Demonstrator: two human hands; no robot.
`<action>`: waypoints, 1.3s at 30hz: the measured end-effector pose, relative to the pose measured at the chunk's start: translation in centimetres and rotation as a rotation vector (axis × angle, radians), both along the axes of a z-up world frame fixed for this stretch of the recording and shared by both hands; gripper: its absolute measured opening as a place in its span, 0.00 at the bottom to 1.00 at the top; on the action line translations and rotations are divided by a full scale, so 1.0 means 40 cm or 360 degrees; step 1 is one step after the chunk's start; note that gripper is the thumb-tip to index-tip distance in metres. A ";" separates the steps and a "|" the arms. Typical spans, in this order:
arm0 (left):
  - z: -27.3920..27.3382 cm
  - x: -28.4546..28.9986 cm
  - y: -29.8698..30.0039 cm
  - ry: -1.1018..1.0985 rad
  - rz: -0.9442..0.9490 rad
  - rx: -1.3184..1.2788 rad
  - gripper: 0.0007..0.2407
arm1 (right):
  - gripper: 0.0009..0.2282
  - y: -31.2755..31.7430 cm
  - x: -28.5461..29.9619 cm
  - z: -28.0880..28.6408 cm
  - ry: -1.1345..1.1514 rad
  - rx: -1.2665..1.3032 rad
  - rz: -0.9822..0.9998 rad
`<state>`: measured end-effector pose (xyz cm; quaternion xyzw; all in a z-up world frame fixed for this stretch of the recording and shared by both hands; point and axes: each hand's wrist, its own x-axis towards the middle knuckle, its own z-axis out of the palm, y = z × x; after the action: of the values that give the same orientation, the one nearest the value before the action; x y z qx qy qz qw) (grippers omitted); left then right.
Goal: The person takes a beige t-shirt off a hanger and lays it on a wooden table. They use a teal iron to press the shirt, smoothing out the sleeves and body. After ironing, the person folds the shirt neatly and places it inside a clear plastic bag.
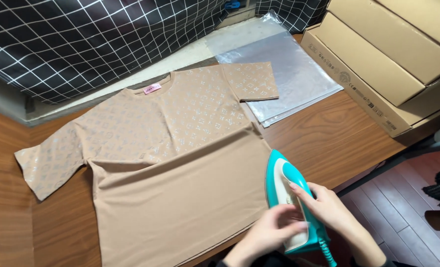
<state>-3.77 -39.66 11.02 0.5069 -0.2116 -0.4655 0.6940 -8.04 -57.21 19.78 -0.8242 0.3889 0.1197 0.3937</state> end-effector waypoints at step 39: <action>-0.029 -0.105 0.912 0.0398 0.1351 0.0554 0.25 | 0.25 0.105 -0.004 -0.266 -0.0429 -0.0286 0.0037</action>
<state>-7.97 -3.17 9.84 0.5975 0.1806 -0.2267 0.7477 -8.21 -53.03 9.12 -0.8692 0.3321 -0.0227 0.3656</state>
